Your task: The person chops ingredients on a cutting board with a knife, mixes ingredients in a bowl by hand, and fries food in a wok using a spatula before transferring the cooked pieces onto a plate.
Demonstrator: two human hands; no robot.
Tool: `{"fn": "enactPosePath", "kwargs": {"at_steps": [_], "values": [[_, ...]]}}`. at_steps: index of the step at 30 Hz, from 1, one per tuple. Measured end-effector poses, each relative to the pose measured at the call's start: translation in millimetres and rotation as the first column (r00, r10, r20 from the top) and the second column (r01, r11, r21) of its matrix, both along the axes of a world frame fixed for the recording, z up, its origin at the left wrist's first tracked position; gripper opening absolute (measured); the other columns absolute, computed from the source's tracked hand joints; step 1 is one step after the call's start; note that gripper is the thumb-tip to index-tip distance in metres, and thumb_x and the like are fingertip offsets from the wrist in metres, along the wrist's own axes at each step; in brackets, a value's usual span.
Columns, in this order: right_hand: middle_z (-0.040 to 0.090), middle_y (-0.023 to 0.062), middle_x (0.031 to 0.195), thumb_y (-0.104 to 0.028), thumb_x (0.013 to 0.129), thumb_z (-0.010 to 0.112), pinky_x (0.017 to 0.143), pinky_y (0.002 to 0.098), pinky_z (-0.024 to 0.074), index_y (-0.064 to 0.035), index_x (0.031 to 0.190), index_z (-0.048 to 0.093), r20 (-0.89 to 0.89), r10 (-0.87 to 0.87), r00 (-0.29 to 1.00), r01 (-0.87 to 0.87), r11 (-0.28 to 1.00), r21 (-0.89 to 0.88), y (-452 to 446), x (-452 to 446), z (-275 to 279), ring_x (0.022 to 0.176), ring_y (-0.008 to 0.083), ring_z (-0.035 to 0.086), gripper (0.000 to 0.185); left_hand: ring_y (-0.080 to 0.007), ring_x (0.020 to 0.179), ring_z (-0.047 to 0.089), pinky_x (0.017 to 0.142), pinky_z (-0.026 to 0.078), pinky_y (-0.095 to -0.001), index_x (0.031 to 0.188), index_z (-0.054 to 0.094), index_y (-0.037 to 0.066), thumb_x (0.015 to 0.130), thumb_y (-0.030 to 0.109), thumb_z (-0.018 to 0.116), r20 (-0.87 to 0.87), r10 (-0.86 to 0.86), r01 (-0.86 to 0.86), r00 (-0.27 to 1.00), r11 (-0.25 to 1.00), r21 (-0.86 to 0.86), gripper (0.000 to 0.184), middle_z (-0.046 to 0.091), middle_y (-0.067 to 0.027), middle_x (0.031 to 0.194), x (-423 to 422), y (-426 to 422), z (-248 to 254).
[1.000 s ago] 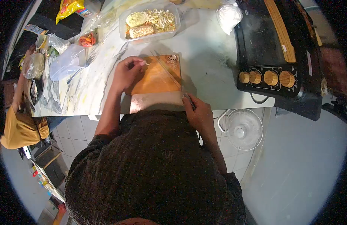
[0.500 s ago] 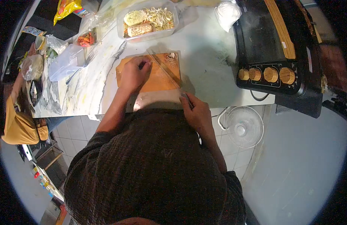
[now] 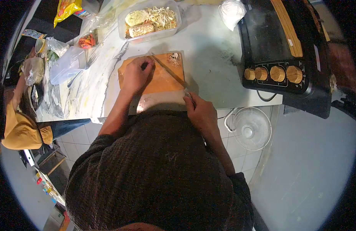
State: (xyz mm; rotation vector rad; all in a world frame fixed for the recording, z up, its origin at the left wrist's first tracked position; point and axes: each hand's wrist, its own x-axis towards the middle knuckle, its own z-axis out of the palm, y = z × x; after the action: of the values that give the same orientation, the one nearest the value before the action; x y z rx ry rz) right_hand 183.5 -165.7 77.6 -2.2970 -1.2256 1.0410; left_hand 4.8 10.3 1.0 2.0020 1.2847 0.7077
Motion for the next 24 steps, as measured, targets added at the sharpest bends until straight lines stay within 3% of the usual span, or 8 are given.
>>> {"fn": "enactPosePath", "kwargs": {"at_steps": [7,9,15,18,20,21,22,24], "values": [[0.068,0.0225,0.084,-0.040,0.094,0.053,0.074,0.0438,0.0519,-0.0086,0.116,0.065,-0.005,-0.056,0.998,0.055,0.997,-0.055,-11.6,4.5,11.0,0.082,0.0386,0.067,0.040,-0.0293,0.071,0.067,0.066,0.052,-0.0368,0.088,0.069,0.002,0.083,0.017,0.067,0.032,-0.001,0.000,0.999,1.000,0.030,0.016,0.068,-0.0168,0.079,-7.8,11.1,23.5],[0.069,0.0224,0.086,-0.041,0.094,0.053,0.075,0.0429,0.0521,-0.0086,0.117,0.065,-0.004,-0.088,0.996,0.087,0.995,-0.045,-19.4,9.3,5.9,0.083,0.0381,0.068,0.041,-0.0239,0.070,0.068,0.066,0.053,-0.0341,0.092,0.071,0.002,0.082,0.017,0.068,0.131,0.029,-0.027,0.991,0.999,-0.020,0.018,0.069,-0.0156,0.080,-5.6,32.7,29.2],[0.069,0.0224,0.089,-0.038,0.093,0.057,0.076,0.0390,0.0518,-0.0045,0.116,0.065,-0.050,-0.124,0.991,0.126,0.991,0.039,-25.9,14.3,3.9,0.084,0.0337,0.069,0.042,-0.0208,0.067,0.067,0.065,0.052,-0.0304,0.096,0.071,0.002,0.082,0.018,0.070,0.197,0.028,-0.058,0.980,0.988,0.145,0.021,0.070,-0.0132,0.080,32.6,96.5,82.3],[0.069,0.0218,0.090,-0.037,0.092,0.059,0.076,0.0364,0.0516,-0.0030,0.116,0.065,-0.103,-0.180,0.978,0.190,0.978,0.092,-27.6,17.6,1.7,0.083,0.0303,0.070,0.042,-0.0213,0.066,0.066,0.063,0.051,-0.0295,0.098,0.070,0.002,0.082,0.019,0.071,0.096,0.036,-0.068,0.995,0.935,0.348,0.023,0.069,-0.0123,0.079,44.4,97.4,88.3],[0.069,0.0211,0.088,-0.035,0.093,0.059,0.074,0.0347,0.0511,-0.0023,0.115,0.065,-0.109,-0.237,0.965,0.245,0.967,0.065,-31.9,21.3,-3.3,0.081,0.0271,0.069,0.040,-0.0240,0.066,0.065,0.063,0.051,-0.0322,0.098,0.069,0.002,0.082,0.021,0.072,0.132,-0.024,-0.005,0.991,0.977,0.213,0.025,0.067,-0.0133,0.082,43.9,75.8,94.1],[0.069,0.0211,0.088,-0.035,0.093,0.059,0.074,0.0347,0.0511,-0.0023,0.115,0.065,-0.113,-0.244,0.963,0.252,0.966,0.062,-33.7,21.9,-6.1,0.081,0.0271,0.069,0.040,-0.0144,0.069,0.060,0.065,0.049,-0.0287,0.097,0.068,0.001,0.084,0.019,0.070,0.127,-0.087,0.071,0.988,0.989,0.129,0.022,0.067,-0.0105,0.085,42.0,70.9,82.3],[0.069,0.0206,0.087,-0.034,0.093,0.059,0.073,0.0348,0.0509,-0.0020,0.114,0.065,-0.110,-0.259,0.959,0.271,0.956,0.112,-35.5,22.5,-8.8,0.080,0.0263,0.069,0.039,-0.0144,0.069,0.060,0.065,0.049,-0.0287,0.097,0.068,0.001,0.084,0.019,0.070,0.123,-0.092,0.077,0.988,0.989,0.126,0.022,0.067,-0.0105,0.085,40.3,64.5,70.8],[0.069,0.0202,0.086,-0.033,0.093,0.059,0.072,0.0349,0.0506,-0.0017,0.114,0.065,-0.111,-0.277,0.954,0.292,0.943,0.157,-37.6,24.3,-11.4,0.079,0.0255,0.069,0.038,-0.0204,0.077,0.063,0.070,0.050,-0.0323,0.098,0.067,0.001,0.082,0.016,0.069,0.112,-0.309,0.302,0.944,0.950,0.074,0.021,0.065,-0.0135,0.092,35.7,50.7,49.2]]}}
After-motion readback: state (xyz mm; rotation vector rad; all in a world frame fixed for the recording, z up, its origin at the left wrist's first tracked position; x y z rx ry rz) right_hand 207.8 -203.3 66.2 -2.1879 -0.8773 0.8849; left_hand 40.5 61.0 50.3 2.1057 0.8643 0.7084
